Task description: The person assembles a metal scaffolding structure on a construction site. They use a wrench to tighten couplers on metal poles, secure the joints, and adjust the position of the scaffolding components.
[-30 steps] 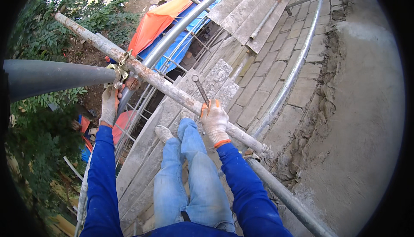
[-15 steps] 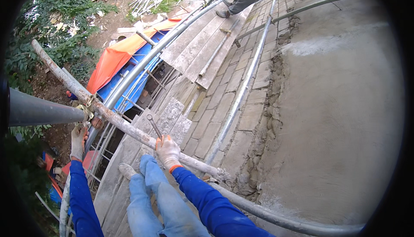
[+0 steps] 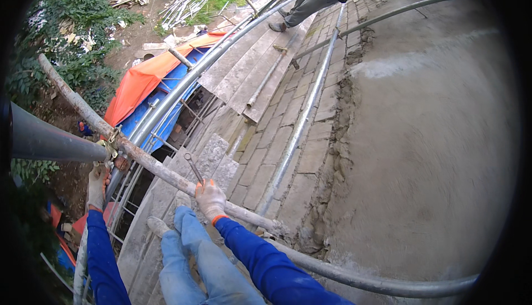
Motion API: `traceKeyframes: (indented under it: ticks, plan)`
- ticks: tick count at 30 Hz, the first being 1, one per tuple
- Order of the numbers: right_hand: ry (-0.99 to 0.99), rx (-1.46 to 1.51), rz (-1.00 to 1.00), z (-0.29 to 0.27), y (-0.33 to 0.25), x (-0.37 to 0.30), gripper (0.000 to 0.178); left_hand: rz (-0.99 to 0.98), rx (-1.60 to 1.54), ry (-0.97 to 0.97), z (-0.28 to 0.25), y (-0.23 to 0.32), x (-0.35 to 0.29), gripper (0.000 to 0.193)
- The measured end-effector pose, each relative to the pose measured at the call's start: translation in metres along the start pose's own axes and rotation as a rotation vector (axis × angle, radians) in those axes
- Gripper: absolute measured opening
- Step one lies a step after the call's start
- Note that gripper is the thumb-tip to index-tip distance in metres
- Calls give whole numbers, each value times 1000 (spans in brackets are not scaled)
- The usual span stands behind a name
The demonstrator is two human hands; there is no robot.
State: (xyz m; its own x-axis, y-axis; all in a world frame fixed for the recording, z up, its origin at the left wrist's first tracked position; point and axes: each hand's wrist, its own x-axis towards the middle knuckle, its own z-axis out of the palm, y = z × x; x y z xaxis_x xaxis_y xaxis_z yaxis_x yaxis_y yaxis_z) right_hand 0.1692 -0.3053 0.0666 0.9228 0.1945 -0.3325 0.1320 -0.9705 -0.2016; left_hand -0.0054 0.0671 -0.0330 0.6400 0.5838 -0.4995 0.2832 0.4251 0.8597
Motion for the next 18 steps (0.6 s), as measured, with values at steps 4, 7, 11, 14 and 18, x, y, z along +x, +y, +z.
traceKeyframes:
  ticks: [4,7,11,14,18]
  plan:
    - [-7,-30,8,2,8,2,39,-71,-53,0,6,7,0,25]
    - [39,-34,-14,7,7,6,39,-36,-38,16,-5,-2,2,25]
    - [73,-174,-94,29,21,11,37,55,-113,9,20,12,-7,16]
    - [225,-147,-249,61,55,13,31,102,27,-165,0,6,5,25]
    - [174,2,-44,35,-2,-1,32,-193,-52,17,-10,19,0,29]
